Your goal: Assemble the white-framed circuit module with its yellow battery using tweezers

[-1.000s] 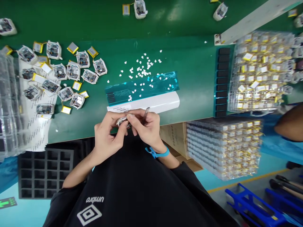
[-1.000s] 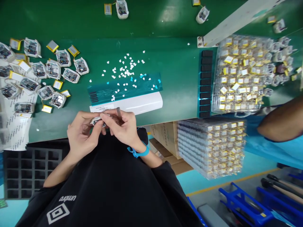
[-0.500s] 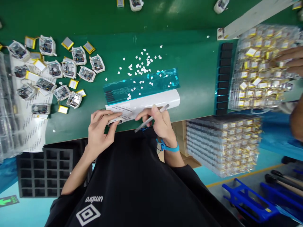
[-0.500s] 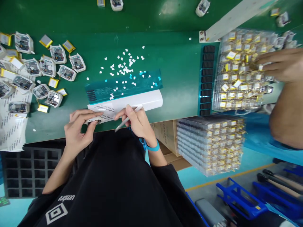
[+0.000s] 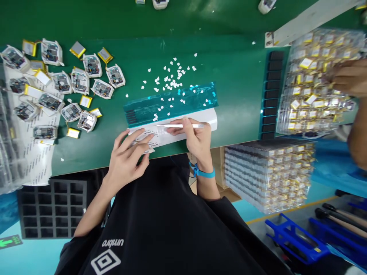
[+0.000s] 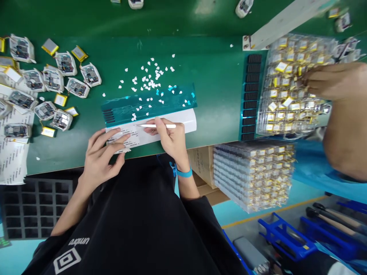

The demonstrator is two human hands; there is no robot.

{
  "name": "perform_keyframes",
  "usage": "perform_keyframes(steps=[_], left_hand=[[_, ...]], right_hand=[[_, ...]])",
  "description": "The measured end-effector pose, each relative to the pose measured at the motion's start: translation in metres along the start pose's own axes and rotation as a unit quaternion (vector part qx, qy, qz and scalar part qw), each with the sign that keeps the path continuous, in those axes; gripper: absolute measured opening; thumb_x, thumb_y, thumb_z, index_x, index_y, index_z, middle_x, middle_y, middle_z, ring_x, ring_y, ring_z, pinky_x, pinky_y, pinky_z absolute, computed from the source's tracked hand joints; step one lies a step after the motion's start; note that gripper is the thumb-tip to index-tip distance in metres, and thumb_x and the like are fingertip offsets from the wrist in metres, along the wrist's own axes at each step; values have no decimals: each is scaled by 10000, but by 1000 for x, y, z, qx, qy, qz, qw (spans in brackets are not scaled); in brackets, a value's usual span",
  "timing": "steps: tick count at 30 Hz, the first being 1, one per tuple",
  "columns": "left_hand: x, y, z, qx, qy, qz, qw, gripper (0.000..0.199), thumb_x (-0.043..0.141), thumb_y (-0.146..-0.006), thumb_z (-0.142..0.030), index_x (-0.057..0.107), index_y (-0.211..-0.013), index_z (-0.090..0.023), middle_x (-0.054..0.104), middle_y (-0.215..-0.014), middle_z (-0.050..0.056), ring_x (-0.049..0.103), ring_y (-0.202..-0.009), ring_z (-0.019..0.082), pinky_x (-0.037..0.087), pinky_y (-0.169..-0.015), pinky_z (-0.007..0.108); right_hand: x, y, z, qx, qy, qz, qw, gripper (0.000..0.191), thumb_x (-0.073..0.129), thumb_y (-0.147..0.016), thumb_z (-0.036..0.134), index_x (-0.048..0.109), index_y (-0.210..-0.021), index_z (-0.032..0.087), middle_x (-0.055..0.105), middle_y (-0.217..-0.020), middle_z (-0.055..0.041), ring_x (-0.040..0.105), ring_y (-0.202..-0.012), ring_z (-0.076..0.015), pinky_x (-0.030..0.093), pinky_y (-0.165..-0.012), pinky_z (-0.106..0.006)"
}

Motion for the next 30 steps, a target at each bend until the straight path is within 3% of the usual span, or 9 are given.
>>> perform_keyframes(steps=[4, 15, 20, 23, 25, 27, 30], left_hand=[[8, -3, 3, -26, 12, 18, 999, 240, 629, -952, -76, 686, -1118, -240, 812, -1362, 73, 748, -1334, 308, 515, -1207, 528], [12, -5, 7, -33, 2, 5, 999, 222, 609, -971, -90, 662, -1131, -235, 822, -1337, 80, 771, -1285, 293, 545, -1173, 509], [16, -6, 6, -49, 18, -12, 999, 185, 617, -973, -103, 697, -1083, -229, 821, -1342, 75, 776, -1286, 290, 544, -1201, 524], [9, -4, 2, -83, 69, -53, 993, 133, 644, -1016, -145, 745, -1056, -221, 854, -1248, 41, 819, -1197, 273, 582, -1192, 515], [0, -2, 2, -170, 134, -111, 970, 131, 697, -1033, -210, 801, -1108, -233, 876, -1142, 16, 859, -1027, 237, 682, -1042, 433], [-6, -3, 3, -261, 237, -132, 927, 191, 756, -1024, -269, 830, -1199, -252, 877, -1111, 13, 860, -853, 202, 729, -831, 340], [-12, -13, 0, -299, 412, -68, 858, 268, 795, -1008, -317, 833, -1267, -257, 862, -1173, 51, 849, -759, 202, 734, -706, 316]], right_hand=[[-2, -2, -2, 50, -15, -28, 998, 583, 623, -1017, 716, 842, -899, 189, 843, -768, -55, 847, -710, -210, 723, -704, -326], [-5, -6, 0, 54, -37, 51, 997, 595, 653, -978, 760, 869, -920, 208, 847, -800, -52, 860, -820, -234, 747, -818, -386], [-13, -7, -7, 53, -103, 13, 993, 543, 710, -958, 733, 855, -909, 212, 851, -802, -47, 849, -748, -221, 751, -792, -394], [-14, -2, -3, 32, -121, -25, 992, 487, 759, -933, 710, 841, -938, 230, 850, -803, -29, 844, -736, -216, 748, -747, -379], [-10, 5, 5, 9, -110, -42, 993, 477, 761, -934, 709, 829, -939, 237, 835, -777, -20, 838, -716, -217, 744, -714, -376], [-3, 12, 16, -17, -107, -42, 993, 467, 726, -968, 701, 817, -940, 245, 805, -732, -11, 831, -690, -219, 737, -680, -373], [11, 19, 29, -43, -116, -22, 992, 448, 662, -1023, 678, 783, -928, 257, 773, -691, -1, 838, -707, -224, 736, -678, -374]])
Point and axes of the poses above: each hand's wrist, its own y-axis away from the middle knuckle, its own x-axis out of the palm, z = x × y, the point moved 3 cm from there along -y, towards the middle knuckle
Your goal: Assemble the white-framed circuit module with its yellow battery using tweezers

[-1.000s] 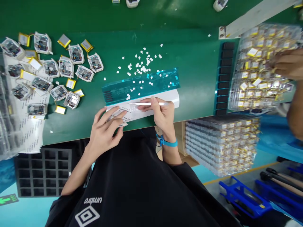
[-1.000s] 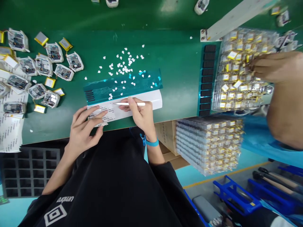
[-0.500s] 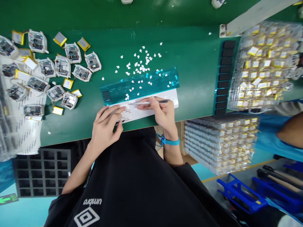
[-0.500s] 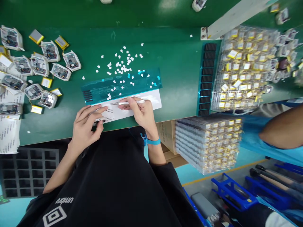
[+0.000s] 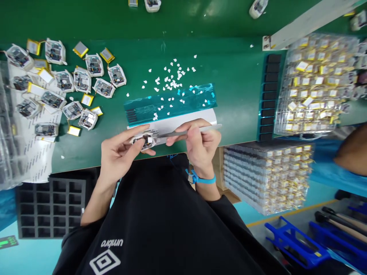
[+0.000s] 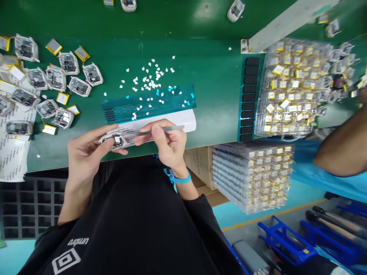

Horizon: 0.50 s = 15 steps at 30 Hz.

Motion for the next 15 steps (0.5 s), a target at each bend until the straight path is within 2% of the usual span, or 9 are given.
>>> perform_keyframes(steps=[2, 5, 11, 15], left_hand=[[3, -3, -8, -25, 53, 65, 996, 322, 826, -988, -332, 822, -1299, -251, 862, -1156, 75, 857, -785, 231, 751, -758, 356], [4, -3, -17, -44, 68, 104, 991, 407, 860, -965, -329, 788, -1359, -259, 867, -1105, 80, 870, -852, 269, 757, -871, 419], [4, 4, -19, -29, 61, 74, 995, 420, 834, -987, -312, 765, -1396, -246, 863, -1153, 85, 873, -909, 278, 756, -913, 438], [4, 2, -23, -15, 70, 72, 995, 397, 835, -979, -243, 780, -1373, -253, 864, -1155, 66, 875, -899, 259, 759, -903, 404]], right_hand=[[9, 1, 3, 4, 4, 16, 1000, 475, 613, -1041, 697, 757, -924, 259, 782, -713, -12, 851, -762, -230, 742, -704, -380], [17, -1, 4, 17, 5, 43, 999, 513, 568, -1046, 728, 736, -932, 257, 799, -753, -26, 858, -815, -231, 746, -727, -378], [20, -4, 11, -3, -13, 49, 999, 437, 589, -1075, 633, 732, -927, 248, 819, -792, -27, 860, -827, -218, 745, -748, -359], [22, -6, 13, -34, -56, 65, 996, 353, 607, -1099, 523, 736, -930, 242, 833, -789, -10, 844, -738, -194, 737, -714, -337]])
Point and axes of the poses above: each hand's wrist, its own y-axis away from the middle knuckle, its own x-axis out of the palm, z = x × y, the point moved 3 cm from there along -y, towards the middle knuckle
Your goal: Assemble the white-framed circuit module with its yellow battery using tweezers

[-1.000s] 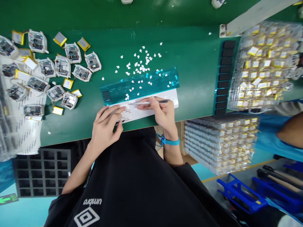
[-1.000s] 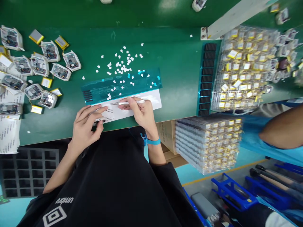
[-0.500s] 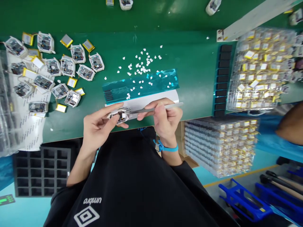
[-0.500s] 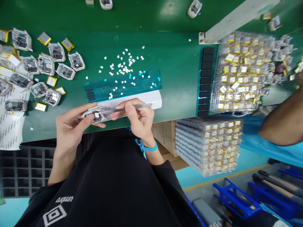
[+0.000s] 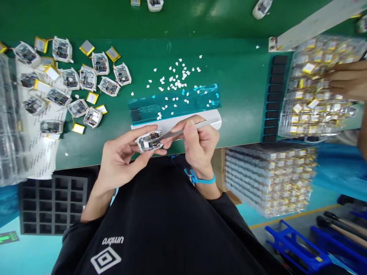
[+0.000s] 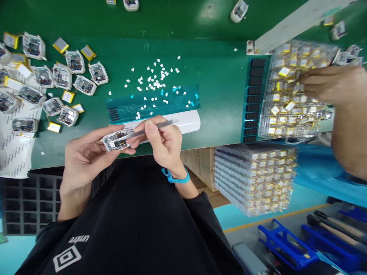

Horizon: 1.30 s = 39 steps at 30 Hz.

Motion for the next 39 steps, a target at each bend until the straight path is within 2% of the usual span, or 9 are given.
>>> perform_keyframes(steps=[11, 17, 22, 28, 30, 32, 34, 36, 39], left_hand=[[2, -1, -7, -22, -2, 4, 1000, 402, 801, -960, -124, 786, -1344, -243, 866, -1147, 49, 875, -934, 250, 756, -907, 367], [0, -2, -7, -29, -32, 13, 999, 392, 793, -957, -148, 781, -1343, -219, 867, -1135, 63, 875, -924, 267, 757, -888, 368], [-1, -1, -6, -23, -20, 17, 999, 408, 777, -956, -100, 789, -1341, -235, 862, -1153, 51, 875, -936, 256, 753, -889, 349], [-2, -1, 1, -46, 6, -9, 999, 299, 744, -1032, -235, 808, -1324, -233, 849, -1224, 76, 868, -983, 288, 765, -888, 441], [-2, 1, 5, -48, -5, -18, 999, 264, 729, -1047, -280, 823, -1288, -230, 849, -1224, 75, 869, -948, 279, 769, -842, 427], [-4, 4, 8, -36, -49, -28, 998, 260, 718, -1054, -290, 823, -1286, -238, 855, -1194, 63, 866, -872, 252, 759, -796, 385], [-11, 6, 11, 4, -129, -64, 990, 277, 710, -1058, -287, 809, -1315, -252, 860, -1162, 46, 858, -866, 228, 732, -796, 339], [-20, 5, 13, 62, -224, -117, 966, 283, 695, -1066, -291, 794, -1328, -257, 861, -1150, 35, 846, -948, 221, 700, -871, 326], [-34, -7, 21, 136, -354, -138, 915, 244, 631, -1090, -297, 787, -1270, -242, 837, -1255, 53, 797, -1178, 255, 625, -1067, 392]], right_hand=[[1, -2, 1, 4, 2, 13, 1000, 316, 609, -1107, 495, 737, -945, 255, 808, -744, 4, 845, -757, -192, 738, -710, -335], [-1, 3, -6, 49, 73, -10, 996, 474, 578, -1067, 675, 742, -925, 253, 824, -817, -25, 841, -812, -200, 735, -726, -345], [-1, 4, -8, 54, 62, -8, 997, 449, 578, -1077, 654, 746, -957, 256, 827, -835, -30, 838, -816, -199, 730, -733, -347], [1, 7, -4, 60, 87, 3, 994, 449, 562, -1085, 654, 746, -965, 262, 812, -781, -4, 819, -750, -182, 729, -732, -338], [-1, 7, -1, 38, 99, 0, 994, 430, 561, -1096, 624, 764, -970, 266, 807, -783, 3, 808, -707, -174, 721, -700, -330], [-5, 3, 1, -9, 105, -18, 994, 409, 553, -1110, 594, 789, -998, 279, 821, -845, 2, 806, -701, -172, 709, -667, -329], [-9, -7, 4, -68, 124, -23, 990, 349, 563, -1122, 535, 814, -1060, 300, 847, -957, 2, 825, -793, -180, 708, -731, -350], [-8, -22, 2, -111, 178, 16, 978, 261, 605, -1118, 444, 834, -1128, 319, 863, -1046, 7, 827, -973, -203, 689, -921, -404], [-2, -46, -10, -85, 241, 107, 961, 265, 601, -1118, 408, 852, -1127, 324, 872, -1124, 8, 791, -1123, -227, 619, -1100, -468]])
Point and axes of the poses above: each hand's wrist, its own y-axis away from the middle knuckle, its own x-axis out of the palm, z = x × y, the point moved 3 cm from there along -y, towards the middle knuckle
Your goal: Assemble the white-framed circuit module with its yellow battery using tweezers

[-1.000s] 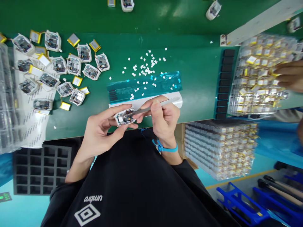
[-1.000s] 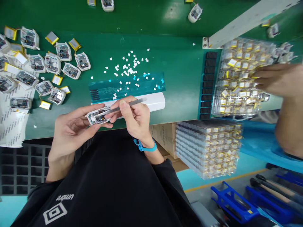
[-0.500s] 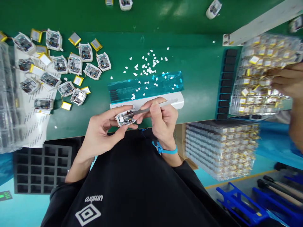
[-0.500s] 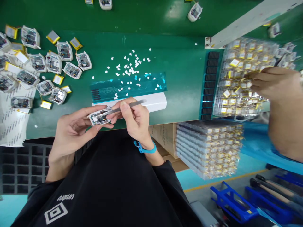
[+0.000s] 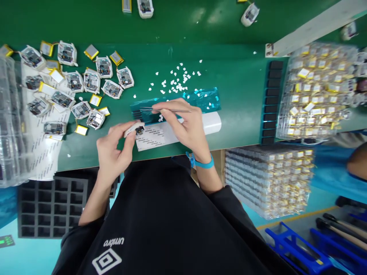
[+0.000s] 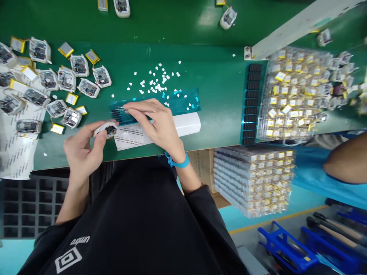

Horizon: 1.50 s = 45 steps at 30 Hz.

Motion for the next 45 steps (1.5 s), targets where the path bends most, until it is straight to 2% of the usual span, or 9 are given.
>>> perform_keyframes(steps=[4, 13, 19, 25, 29, 31, 33, 36, 45], left_hand=[[8, -17, 22, 78, -134, 30, 987, 250, 560, -1098, -283, 768, -1230, -246, 804, -1305, 90, 691, -1390, 309, 539, -1148, 476], [14, -21, 29, 90, -163, 43, 982, 243, 507, -1117, -313, 727, -1179, -230, 793, -1248, 112, 710, -1291, 308, 511, -1044, 457], [18, -20, 26, 95, -192, 49, 976, 270, 459, -1127, -280, 719, -1169, -220, 802, -1242, 119, 717, -1261, 297, 502, -995, 431], [18, -20, 32, 122, -204, 62, 969, 253, 469, -1106, -224, 715, -1164, -226, 821, -1191, 114, 705, -1301, 325, 486, -1015, 480], [4, -10, -4, 192, -58, 39, 979, 187, 530, -1099, -209, 703, -1144, -262, 844, -1180, 62, 735, -1263, 293, 492, -1086, 500], [-7, -9, -24, 120, 129, -37, 984, 180, 515, -1134, -268, 695, -1120, -264, 843, -1060, 44, 776, -1112, 258, 566, -996, 456], [-11, -12, -32, -6, 289, -103, 952, 177, 563, -1133, -334, 694, -1040, -259, 798, -895, 19, 773, -870, 217, 605, -810, 384], [2, -20, -29, -148, 405, -81, 899, 219, 755, -1024, -394, 692, -892, -231, 773, -847, 37, 740, -777, 203, 571, -649, 315], [23, -18, -8, -205, 411, -102, 883, 301, 993, -791, -399, 791, -800, -175, 682, -762, 0, 553, -612, 91, 458, -565, 230]], right_hand=[[11, -14, -17, 13, 22, 58, 998, 288, 598, -1118, 399, 870, -1061, 321, 865, -1220, 21, 767, -1157, -220, 595, -1100, -443], [11, -13, -28, -28, 44, 55, 997, 312, 567, -1137, 382, 869, -1120, 303, 870, -1204, 19, 815, -1056, -199, 625, -1031, -414], [22, -10, -37, -165, 162, 83, 969, 255, 594, -1122, 245, 817, -1245, 270, 866, -1168, -5, 784, -1061, -187, 683, -928, -376], [26, -17, -25, -282, 203, -17, 938, 312, 536, -1137, 173, 725, -1351, 299, 831, -1326, 26, 762, -1031, -147, 693, -896, -364], [11, -15, 8, -303, 185, -87, 931, 275, 565, -1138, 216, 730, -1340, 303, 851, -1281, 30, 789, -954, -146, 682, -806, -338], [3, -6, 24, -300, 207, -127, 923, 276, 607, -1111, 200, 750, -1323, 304, 863, -1252, 10, 808, -916, -179, 673, -750, -362], [-2, 6, 34, -289, 237, -169, 912, 276, 620, -1104, 240, 763, -1311, 354, 867, -1234, 12, 816, -879, -203, 668, -732, -393], [-5, 24, 41, -284, 247, -197, 905, 262, 634, -1099, 279, 771, -1300, 375, 875, -1201, 32, 815, -840, -205, 665, -699, -397], [-14, 54, 57, -296, 281, -82, 909, 252, 660, -1063, 154, 833, -1180, 296, 882, -1161, 30, 767, -897, -195, 684, -695, -331]])
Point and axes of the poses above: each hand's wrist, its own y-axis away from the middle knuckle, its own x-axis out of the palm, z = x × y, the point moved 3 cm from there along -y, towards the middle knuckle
